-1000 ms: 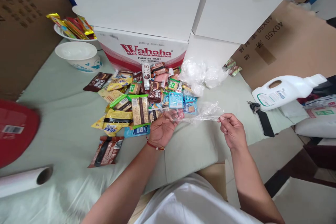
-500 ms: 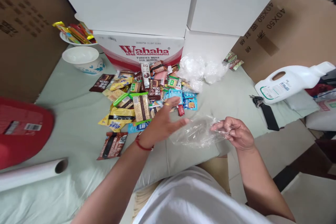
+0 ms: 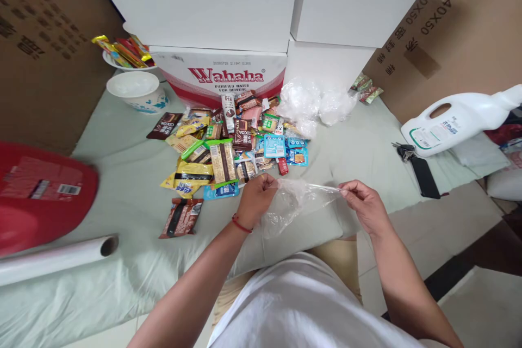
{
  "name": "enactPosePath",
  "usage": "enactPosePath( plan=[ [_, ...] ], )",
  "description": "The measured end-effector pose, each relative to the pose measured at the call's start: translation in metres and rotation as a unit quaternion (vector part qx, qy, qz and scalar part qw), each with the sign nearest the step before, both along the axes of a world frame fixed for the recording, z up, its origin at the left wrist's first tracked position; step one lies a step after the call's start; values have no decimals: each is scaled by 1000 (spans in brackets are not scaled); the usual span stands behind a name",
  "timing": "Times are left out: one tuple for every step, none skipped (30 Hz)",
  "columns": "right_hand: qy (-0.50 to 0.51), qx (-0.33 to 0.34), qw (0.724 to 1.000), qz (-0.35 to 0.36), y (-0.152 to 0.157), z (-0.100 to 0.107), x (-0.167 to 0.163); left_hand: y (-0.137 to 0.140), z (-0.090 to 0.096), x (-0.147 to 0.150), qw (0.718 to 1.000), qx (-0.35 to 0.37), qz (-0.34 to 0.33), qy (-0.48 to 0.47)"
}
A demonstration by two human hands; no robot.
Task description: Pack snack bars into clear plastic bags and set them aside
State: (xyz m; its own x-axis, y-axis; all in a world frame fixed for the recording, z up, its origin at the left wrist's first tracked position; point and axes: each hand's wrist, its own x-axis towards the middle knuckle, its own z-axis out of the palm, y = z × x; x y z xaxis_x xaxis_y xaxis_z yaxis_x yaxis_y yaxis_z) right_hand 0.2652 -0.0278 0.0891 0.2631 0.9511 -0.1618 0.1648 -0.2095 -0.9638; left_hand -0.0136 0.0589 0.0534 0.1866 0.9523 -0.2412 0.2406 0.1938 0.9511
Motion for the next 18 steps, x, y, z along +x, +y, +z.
enactPosePath(
  plan=[
    [-1, -10, 1000, -2, -4, -4, 1, -3, -1, -2, 1000, -2, 4, -4],
    [1, -18, 1000, -3, -8, -8, 1, -6, -3, -4, 1000, 3, 7, -4],
    [9, -20, 1000, -2, -13, -10, 0, -9, -4, -5, 1000, 10, 11, -4],
    [22, -15, 1000, 0, -16, -10, -1, -12, -5, -5, 1000, 18, 17, -3],
    [39, -5, 999, 4, -20, -10, -2, -15, -7, -6, 999, 28, 23, -1],
    [59, 6, 998, 11, -22, -8, -3, -17, -7, -7, 999, 40, 28, 2],
    [75, 16, 997, 22, -24, -6, -4, -19, -8, -7, 998, 53, 27, 10],
    [86, 22, 996, 32, -23, -4, -4, -22, -7, -8, 997, 68, 20, 19],
    [90, 28, 995, 33, -21, -2, -3, -24, -7, -8, 996, 84, 7, 28],
    [88, 36, 995, 18, -16, 0, -1, -27, -5, -8, 994, 99, -12, 33],
    [86, 49, 995, -14, -10, 2, 3, -29, -3, -8, 993, 111, -30, 32],
    [85, 68, 992, -60, -3, 4, 8, -32, 0, -8, 992, 118, -47, 27],
    [86, 91, 986, -106, 6, 6, 13, -34, 2, -7, 991, 119, -60, 18],
    [85, 108, 980, -141, 14, 8, 17, -36, 5, -7, 991, 118, -68, 9],
    [81, 116, 978, -156, 21, 10, 21, -38, 8, -6, 991, 115, -70, 1],
    [71, 111, 980, -146, 28, 12, 24, -39, 10, -5, 991, 113, -70, -8],
    [54, 96, 987, -115, 32, 13, 24, -40, 12, -5, 991, 110, -71, -17],
    [33, 74, 994, -71, 34, 15, 22, -40, 13, -4, 991, 110, -72, -26]
  ],
)
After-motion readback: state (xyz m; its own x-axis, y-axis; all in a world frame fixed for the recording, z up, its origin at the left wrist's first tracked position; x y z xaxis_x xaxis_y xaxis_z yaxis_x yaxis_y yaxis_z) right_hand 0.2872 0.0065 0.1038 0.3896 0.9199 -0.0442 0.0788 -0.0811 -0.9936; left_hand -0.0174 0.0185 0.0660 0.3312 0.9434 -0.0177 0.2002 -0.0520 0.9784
